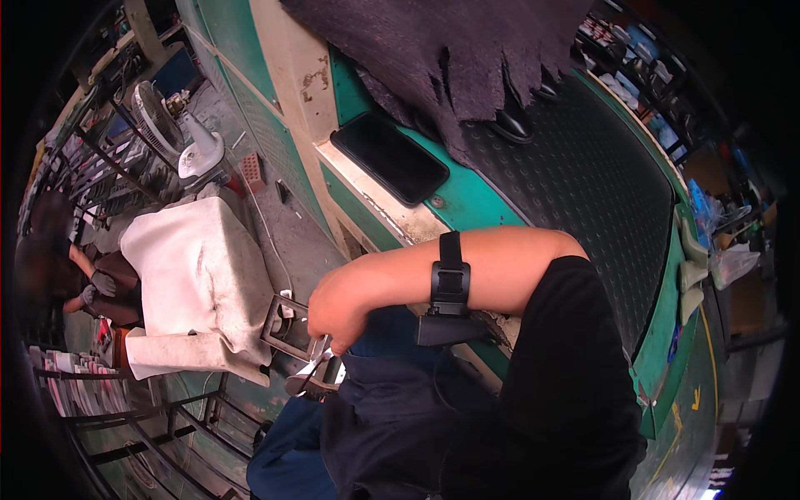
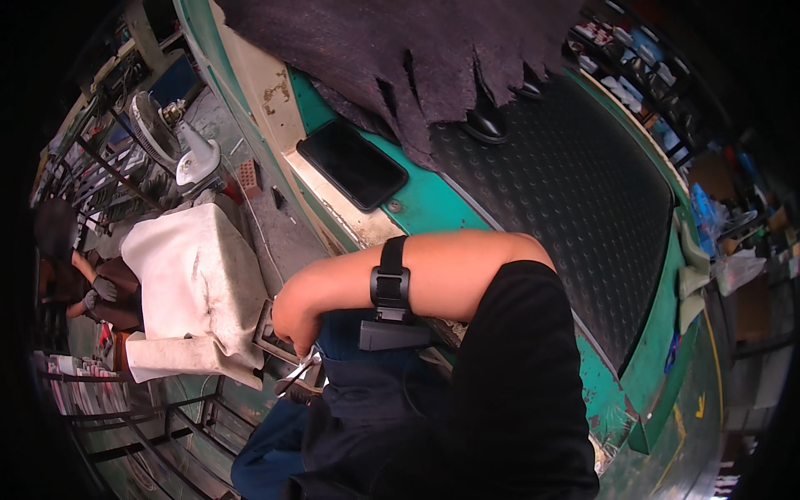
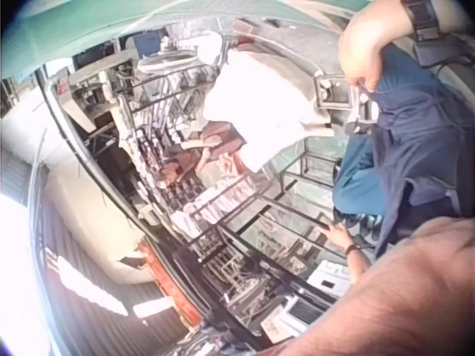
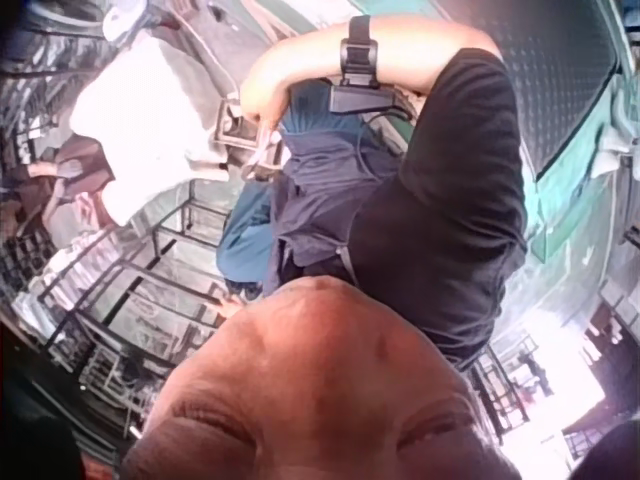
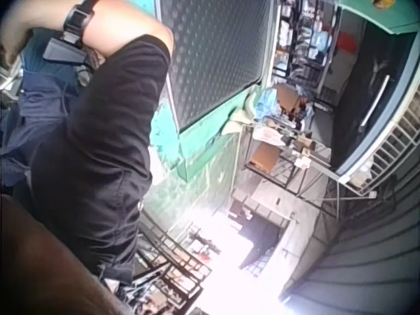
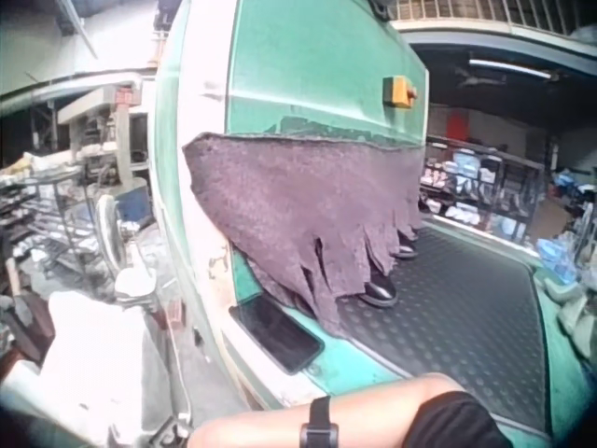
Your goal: Assembling shoe components by fitting uppers onto soles using lasts and a hand-held heating tool in a manufacturing setting.
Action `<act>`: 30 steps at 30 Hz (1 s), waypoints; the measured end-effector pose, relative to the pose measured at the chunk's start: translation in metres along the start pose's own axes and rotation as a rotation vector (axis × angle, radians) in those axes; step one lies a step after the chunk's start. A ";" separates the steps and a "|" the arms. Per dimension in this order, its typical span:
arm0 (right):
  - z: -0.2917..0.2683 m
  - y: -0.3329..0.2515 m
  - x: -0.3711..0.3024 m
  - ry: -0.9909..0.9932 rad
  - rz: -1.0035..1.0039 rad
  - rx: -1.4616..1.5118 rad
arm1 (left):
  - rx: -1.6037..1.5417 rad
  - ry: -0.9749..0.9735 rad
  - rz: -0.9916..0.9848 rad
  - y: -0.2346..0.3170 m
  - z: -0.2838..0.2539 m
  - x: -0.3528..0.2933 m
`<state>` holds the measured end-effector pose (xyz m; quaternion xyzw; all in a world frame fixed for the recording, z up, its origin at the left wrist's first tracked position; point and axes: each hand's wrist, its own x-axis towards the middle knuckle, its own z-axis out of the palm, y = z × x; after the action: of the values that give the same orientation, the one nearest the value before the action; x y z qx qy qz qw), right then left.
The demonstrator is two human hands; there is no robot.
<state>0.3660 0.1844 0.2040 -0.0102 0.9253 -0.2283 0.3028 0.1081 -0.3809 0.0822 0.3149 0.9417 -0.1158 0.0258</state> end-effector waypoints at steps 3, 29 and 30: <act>-0.001 -0.001 0.003 0.016 -0.037 -0.016 | -0.054 0.030 -0.025 0.015 -0.030 -0.009; -0.001 -0.008 0.009 -0.008 -0.067 -0.066 | -0.103 0.037 -0.022 -0.073 0.060 -0.020; -0.001 -0.008 0.008 -0.008 -0.063 -0.068 | -0.099 0.033 -0.030 -0.074 0.061 -0.020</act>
<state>0.3579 0.1769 0.2039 -0.0505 0.9305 -0.2062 0.2985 0.0781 -0.4638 0.0399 0.3011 0.9511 -0.0641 0.0239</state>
